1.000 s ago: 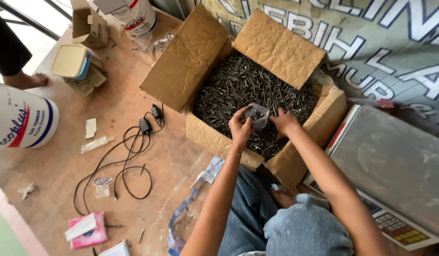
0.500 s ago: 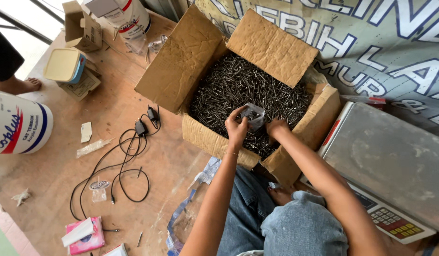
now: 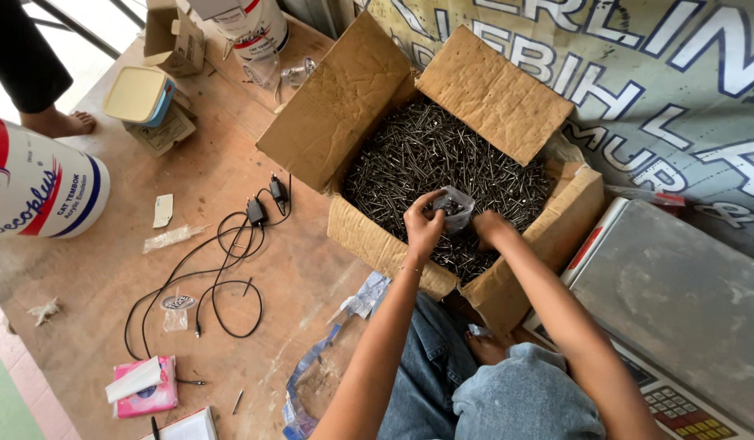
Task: The person takes nails from a box, puts them in a plastic bag, and weighs the bag on a digital scale. The person then seals the bag and places it into a container.
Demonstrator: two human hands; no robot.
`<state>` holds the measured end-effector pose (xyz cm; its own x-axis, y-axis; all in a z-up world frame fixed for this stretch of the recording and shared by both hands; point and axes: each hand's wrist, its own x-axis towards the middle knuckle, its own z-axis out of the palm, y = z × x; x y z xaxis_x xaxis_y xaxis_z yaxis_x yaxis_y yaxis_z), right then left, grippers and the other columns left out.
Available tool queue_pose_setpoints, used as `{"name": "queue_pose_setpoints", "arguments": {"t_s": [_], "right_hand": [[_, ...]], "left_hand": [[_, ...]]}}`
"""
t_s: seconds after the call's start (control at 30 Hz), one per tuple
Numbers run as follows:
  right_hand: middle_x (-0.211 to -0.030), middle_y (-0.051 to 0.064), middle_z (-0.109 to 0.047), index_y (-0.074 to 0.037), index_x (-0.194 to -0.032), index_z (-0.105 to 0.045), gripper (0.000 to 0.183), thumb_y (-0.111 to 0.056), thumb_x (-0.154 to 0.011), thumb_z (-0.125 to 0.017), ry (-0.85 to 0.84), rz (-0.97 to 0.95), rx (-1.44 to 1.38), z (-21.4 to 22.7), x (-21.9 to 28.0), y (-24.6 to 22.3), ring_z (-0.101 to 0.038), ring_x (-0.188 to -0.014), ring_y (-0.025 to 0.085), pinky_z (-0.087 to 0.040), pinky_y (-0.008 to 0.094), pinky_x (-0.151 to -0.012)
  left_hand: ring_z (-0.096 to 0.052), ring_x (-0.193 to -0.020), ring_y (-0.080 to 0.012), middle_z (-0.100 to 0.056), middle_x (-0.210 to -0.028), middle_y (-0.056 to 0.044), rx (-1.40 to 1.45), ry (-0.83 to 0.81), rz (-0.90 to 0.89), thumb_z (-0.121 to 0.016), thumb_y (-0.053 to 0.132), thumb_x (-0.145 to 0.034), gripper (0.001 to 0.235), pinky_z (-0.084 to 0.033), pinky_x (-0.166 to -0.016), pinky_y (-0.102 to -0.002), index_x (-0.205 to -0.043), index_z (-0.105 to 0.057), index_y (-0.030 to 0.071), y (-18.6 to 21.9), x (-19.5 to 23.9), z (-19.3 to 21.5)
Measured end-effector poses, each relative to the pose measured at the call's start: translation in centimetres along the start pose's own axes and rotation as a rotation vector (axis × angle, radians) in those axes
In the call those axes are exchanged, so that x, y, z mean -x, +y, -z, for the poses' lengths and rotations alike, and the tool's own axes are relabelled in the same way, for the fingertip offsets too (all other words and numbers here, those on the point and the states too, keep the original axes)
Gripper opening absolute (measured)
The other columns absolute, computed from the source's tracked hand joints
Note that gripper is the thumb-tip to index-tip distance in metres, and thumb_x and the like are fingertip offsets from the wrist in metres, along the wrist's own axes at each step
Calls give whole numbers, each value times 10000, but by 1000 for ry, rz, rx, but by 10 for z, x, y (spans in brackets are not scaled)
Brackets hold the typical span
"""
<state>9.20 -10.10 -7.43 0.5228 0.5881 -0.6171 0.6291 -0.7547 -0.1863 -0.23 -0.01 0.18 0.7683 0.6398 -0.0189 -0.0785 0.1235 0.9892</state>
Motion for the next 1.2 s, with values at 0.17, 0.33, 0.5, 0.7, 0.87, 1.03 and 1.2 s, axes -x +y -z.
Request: {"name": "queue_pose_setpoints", "arguments": {"t_s": [0.17, 0.33, 0.5, 0.7, 0.87, 1.03, 1.2], "right_hand": [[-876, 191, -699, -80, -877, -730, 292, -87, -589, -775, 155, 85, -202, 14, 13, 15, -661, -895, 364, -551, 431, -764], [-852, 187, -710, -87, -874, -746, 275, -45, -602, -755, 290, 123, -426, 53, 48, 29, -669, -852, 363, -531, 428, -765], [-826, 201, -696, -71, -883, -742, 244, -44, -641, -726, 428, 233, -530, 95, 76, 22, -660, -799, 363, -524, 422, -755], [-832, 180, -702, -62, -884, -737, 243, -48, -646, -689, 354, 364, -368, 102, 66, -18, -670, -816, 346, -543, 420, -738], [-837, 162, -707, -88, -880, -742, 251, -51, -636, -699, 324, 365, -208, 103, 58, -24, -676, -828, 325, -556, 391, -730], [-878, 189, -697, -59, -949, -729, 296, -4, -661, -688, 320, 381, -201, 105, 57, -33, -680, -825, 320, -565, 363, -711], [-1019, 253, -635, -5, -1103, -647, 289, -5, -816, -612, 395, 402, -425, 112, 61, -29, -663, -809, 312, -570, 349, -681]], "left_hand": [[-611, -452, -196, -589, -995, -181, -8, -13, 15, -461, -114, -690, 436, -505, -354, -245, -1040, -678, 29, -5, -2, 1], [-619, -475, -205, -592, -1010, -184, -35, -21, 21, -465, -118, -691, 441, -503, -359, -260, -1048, -676, 33, -12, -3, 3], [-618, -470, -219, -574, -1041, -233, -1, -71, 16, -459, -122, -695, 459, -524, -378, -257, -1095, -646, 4, -12, -2, 4], [-619, -459, -234, -557, -1077, -248, 31, -79, 15, -451, -122, -703, 459, -533, -374, -268, -1118, -622, -26, -13, -4, 4], [-623, -480, -216, -556, -1077, -227, 27, -96, 11, -448, -130, -705, 460, -538, -391, -256, -1110, -631, -13, -9, -4, 3], [-626, -480, -226, -560, -1078, -214, 14, -87, 17, -455, -130, -700, 460, -539, -385, -265, -1109, -629, -13, -7, -5, 3], [-631, -485, -240, -565, -1097, -209, 27, -91, 10, -459, -123, -713, 439, -544, -391, -269, -1108, -624, -25, -4, -5, 3]]}}
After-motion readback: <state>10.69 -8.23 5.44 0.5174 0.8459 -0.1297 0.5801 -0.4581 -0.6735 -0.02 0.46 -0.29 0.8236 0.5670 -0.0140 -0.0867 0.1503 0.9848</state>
